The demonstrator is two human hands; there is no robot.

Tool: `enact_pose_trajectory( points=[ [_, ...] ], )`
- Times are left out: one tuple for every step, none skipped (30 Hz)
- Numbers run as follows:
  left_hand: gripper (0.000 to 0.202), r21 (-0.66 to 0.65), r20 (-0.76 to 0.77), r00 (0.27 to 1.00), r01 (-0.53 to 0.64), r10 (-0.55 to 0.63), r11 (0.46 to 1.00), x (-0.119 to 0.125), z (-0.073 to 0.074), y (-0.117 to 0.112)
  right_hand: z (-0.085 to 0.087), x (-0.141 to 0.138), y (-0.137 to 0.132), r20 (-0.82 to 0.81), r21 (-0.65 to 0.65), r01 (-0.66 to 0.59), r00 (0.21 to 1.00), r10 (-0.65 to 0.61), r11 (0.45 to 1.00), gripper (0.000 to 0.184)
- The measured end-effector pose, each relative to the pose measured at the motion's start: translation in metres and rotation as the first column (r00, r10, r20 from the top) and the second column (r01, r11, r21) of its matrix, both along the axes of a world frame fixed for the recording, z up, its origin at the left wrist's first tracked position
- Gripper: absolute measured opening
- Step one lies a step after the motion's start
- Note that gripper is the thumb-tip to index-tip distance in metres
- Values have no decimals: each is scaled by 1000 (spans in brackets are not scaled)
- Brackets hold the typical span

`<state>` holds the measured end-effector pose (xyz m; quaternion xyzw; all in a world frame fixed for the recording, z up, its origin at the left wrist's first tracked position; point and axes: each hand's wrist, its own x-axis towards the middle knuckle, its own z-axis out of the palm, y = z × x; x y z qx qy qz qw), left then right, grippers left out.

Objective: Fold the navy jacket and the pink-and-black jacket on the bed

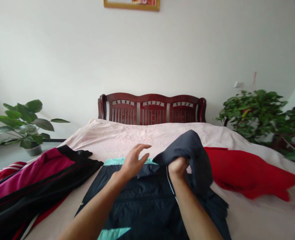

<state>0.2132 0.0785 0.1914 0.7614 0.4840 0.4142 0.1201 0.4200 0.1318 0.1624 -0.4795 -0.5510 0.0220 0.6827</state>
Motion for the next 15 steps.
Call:
enact_pose_trajectory(
  points=[
    [36, -113, -105, 971, -227, 216, 967, -23, -13, 11, 22, -3, 20, 8, -4, 71, 997, -71, 997, 59],
    [40, -175, -145, 931, -357, 334, 918, -47, -26, 20, 44, -6, 41, 55, -21, 72, 996, -70, 997, 57],
    [43, -220, -172, 889, -455, 425, 863, -70, -40, 28, 64, -8, 62, 251, -131, 95, 966, -60, 987, 57],
    [46, -269, -204, 834, -551, 512, 790, -93, -54, 33, 79, -9, 80, 428, -231, 146, 903, -34, 962, 56],
    [48, -323, -240, 777, -629, 582, 707, -112, -69, 36, 86, -10, 95, 485, -264, 152, 875, -5, 952, 54],
    [48, -372, -270, 732, -679, 626, 633, -129, -83, 38, 85, -10, 104, 552, -303, 171, 833, 27, 937, 53],
    [50, -410, -296, 701, -707, 649, 577, -142, -96, 40, 76, -10, 108, 590, -330, 175, 805, 58, 928, 52],
    [54, -433, -313, 679, -724, 664, 537, -153, -108, 41, 58, -9, 106, 617, -355, 175, 781, 90, 918, 51],
    [57, -449, -322, 671, -730, 668, 515, -160, -119, 42, 34, -7, 100, 651, -390, 185, 748, 129, 902, 51],
    [59, -460, -322, 673, -726, 666, 510, -165, -128, 43, 7, -5, 90, 680, -435, 202, 712, 173, 878, 50],
    [60, -468, -315, 681, -717, 661, 516, -169, -134, 45, -23, 0, 78, 700, -480, 235, 683, 208, 845, 49],
    [58, -475, -303, 693, -704, 654, 527, -173, -139, 47, -50, 5, 65, 713, -522, 273, 659, 237, 808, 48],
    [55, -479, -287, 703, -693, 650, 538, -176, -141, 48, -75, 12, 53, 722, -553, 314, 642, 256, 772, 49],
    [52, -477, -270, 706, -689, 654, 547, -179, -142, 49, -96, 19, 42, 728, -576, 340, 627, 277, 744, 51],
    [49, -466, -253, 701, -693, 667, 551, -181, -142, 49, -111, 27, 33, 738, -585, 358, 608, 294, 728, 52]
  ],
)
